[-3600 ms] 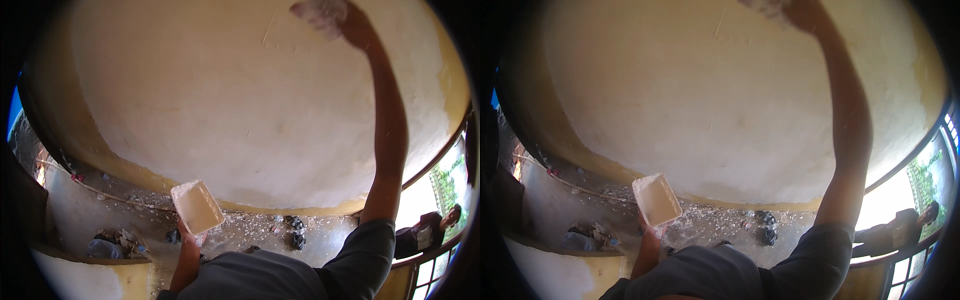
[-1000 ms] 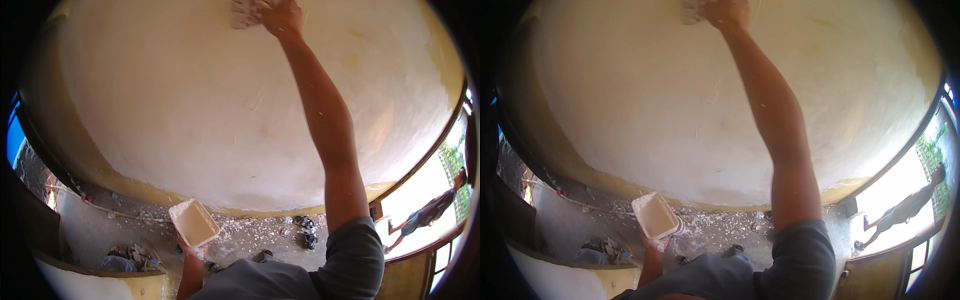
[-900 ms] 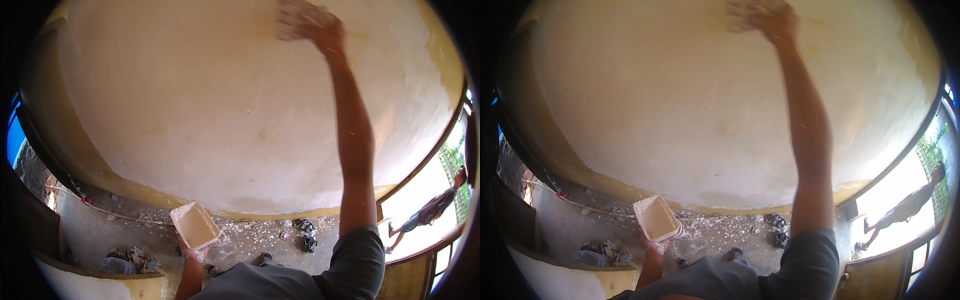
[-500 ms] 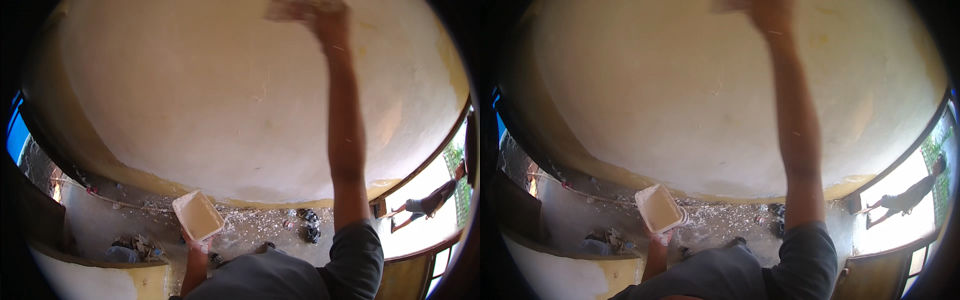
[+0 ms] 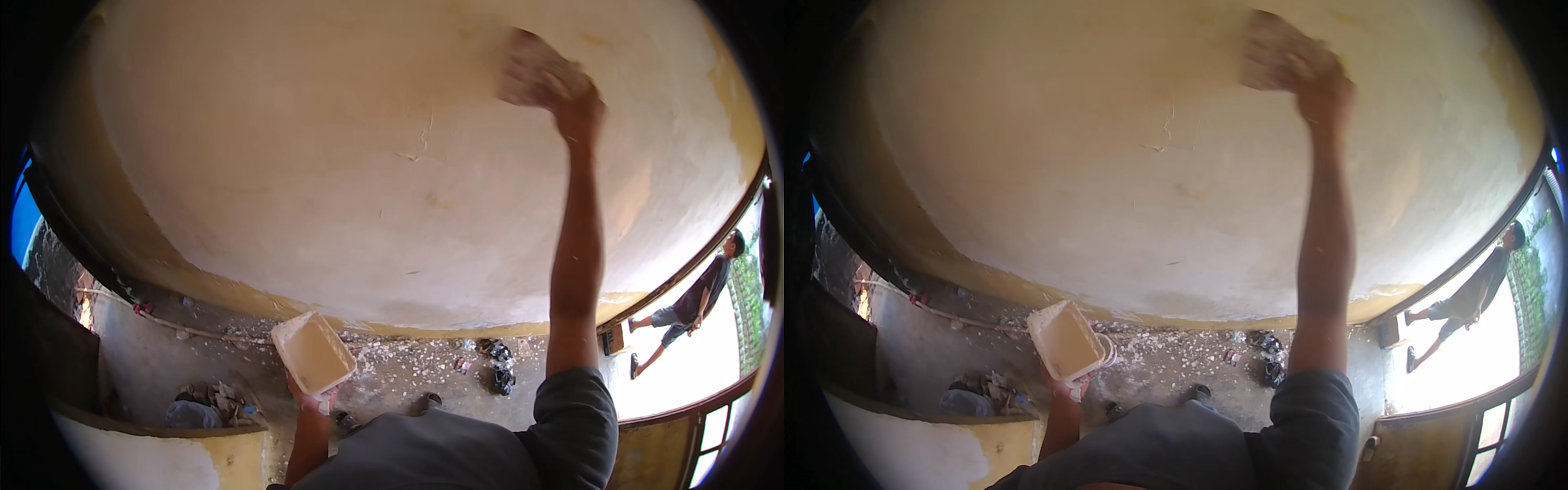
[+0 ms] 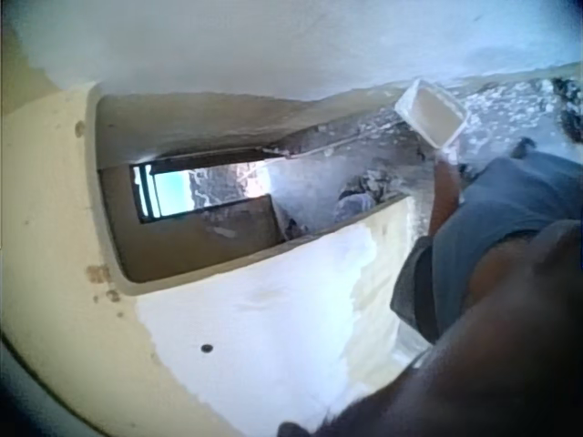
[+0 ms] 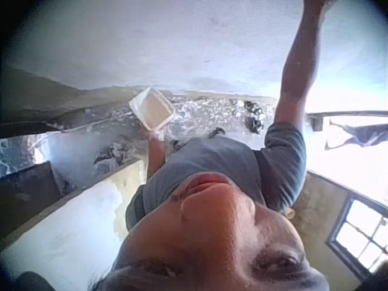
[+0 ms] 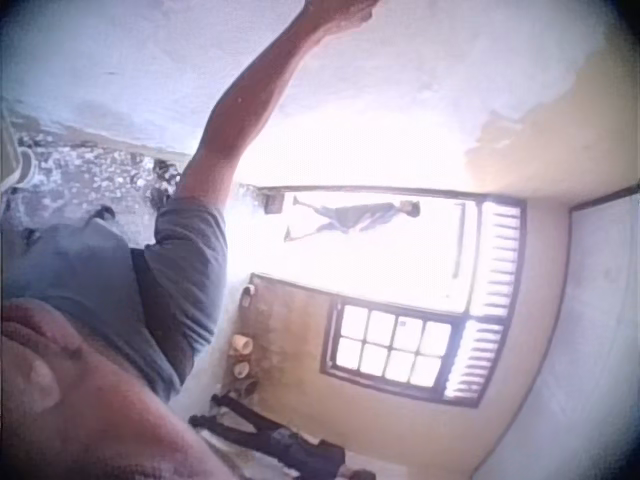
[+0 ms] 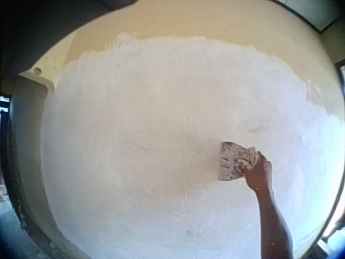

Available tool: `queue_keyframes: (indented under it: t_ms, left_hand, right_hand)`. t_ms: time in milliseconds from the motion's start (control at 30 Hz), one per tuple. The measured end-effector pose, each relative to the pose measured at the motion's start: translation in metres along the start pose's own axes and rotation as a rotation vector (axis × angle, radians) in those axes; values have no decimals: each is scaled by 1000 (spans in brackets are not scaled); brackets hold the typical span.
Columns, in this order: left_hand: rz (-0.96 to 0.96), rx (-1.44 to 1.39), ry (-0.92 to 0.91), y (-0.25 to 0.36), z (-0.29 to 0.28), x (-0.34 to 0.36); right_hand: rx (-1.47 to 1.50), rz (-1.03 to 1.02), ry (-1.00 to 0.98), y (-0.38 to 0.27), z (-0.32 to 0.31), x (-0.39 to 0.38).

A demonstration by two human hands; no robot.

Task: The person patches a wall by using a putty knife to spread compound from a small container onto the surface and then smooths it out.

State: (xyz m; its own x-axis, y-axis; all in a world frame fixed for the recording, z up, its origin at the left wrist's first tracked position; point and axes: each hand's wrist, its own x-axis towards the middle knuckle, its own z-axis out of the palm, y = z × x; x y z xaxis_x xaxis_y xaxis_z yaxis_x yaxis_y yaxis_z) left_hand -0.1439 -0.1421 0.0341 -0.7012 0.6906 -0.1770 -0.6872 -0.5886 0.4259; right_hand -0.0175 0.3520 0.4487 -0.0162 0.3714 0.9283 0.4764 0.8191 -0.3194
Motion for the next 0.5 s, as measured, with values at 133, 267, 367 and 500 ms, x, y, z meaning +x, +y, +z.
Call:
queue_keyframes:
  t_ms: [133,267,367,500]
  left_hand:
    - [-62,-111,65,-9,12,9]
    - [-61,-71,152,0,54,3]
    - [-26,-107,43,1,34,1]
    - [-102,-109,5,-13,-20,21]
  right_hand:
    - [203,482,163,180,-132,20]
    - [470,400,286,64,-126,4]
    - [648,188,95,-53,-50,-20]
    - [557,-6,-112,-195,39,-18]
